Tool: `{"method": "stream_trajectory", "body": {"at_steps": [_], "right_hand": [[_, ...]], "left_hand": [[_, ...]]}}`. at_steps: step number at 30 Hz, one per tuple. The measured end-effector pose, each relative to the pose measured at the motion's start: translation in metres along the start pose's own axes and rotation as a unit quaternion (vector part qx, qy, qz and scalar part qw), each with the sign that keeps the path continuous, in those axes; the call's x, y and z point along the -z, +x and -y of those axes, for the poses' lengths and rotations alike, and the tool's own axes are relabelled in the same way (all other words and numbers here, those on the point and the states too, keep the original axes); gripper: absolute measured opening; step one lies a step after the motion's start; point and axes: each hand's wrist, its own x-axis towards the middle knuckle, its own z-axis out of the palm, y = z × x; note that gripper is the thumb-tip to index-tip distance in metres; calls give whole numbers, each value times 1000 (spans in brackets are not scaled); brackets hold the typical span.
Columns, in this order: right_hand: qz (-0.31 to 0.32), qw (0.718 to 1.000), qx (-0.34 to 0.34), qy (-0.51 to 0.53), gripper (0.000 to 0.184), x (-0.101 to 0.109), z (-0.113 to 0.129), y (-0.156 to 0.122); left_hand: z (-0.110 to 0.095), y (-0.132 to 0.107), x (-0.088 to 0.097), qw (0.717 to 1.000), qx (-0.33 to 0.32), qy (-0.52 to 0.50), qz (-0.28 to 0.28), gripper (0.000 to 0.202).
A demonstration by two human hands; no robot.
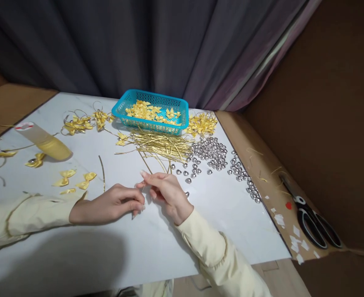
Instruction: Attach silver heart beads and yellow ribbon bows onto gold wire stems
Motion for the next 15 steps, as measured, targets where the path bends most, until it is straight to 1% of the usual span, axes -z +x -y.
{"method": "stream_trajectory", "body": {"at_steps": [4,7,8,10,11,12,13,15], "right_hand": [[26,998,-10,47,40,0,0,-2],[68,996,3,61,38,5,3,-3],[77,995,9,57,39,7,5,-3],[82,995,29,50,40,13,9,-3],[84,994,42,50,39,15,11,-4],[87,993,59,50,39,17,13,-4],[93,992,75,50,38,18,14,-5],[111,988,95,53,40,18,15,-6]], "left_hand": [[3,1,-1,1000,-9,15,11,21],[-1,5,9,999,30,-16,31,19],[-5,8,16,997,48,-33,45,18],[-16,12,35,990,81,-61,95,18],[-23,14,46,986,90,-64,126,17],[-31,15,57,983,104,-41,148,16],[-38,17,67,983,111,-19,148,14],[-50,18,81,988,117,3,101,13]]}}
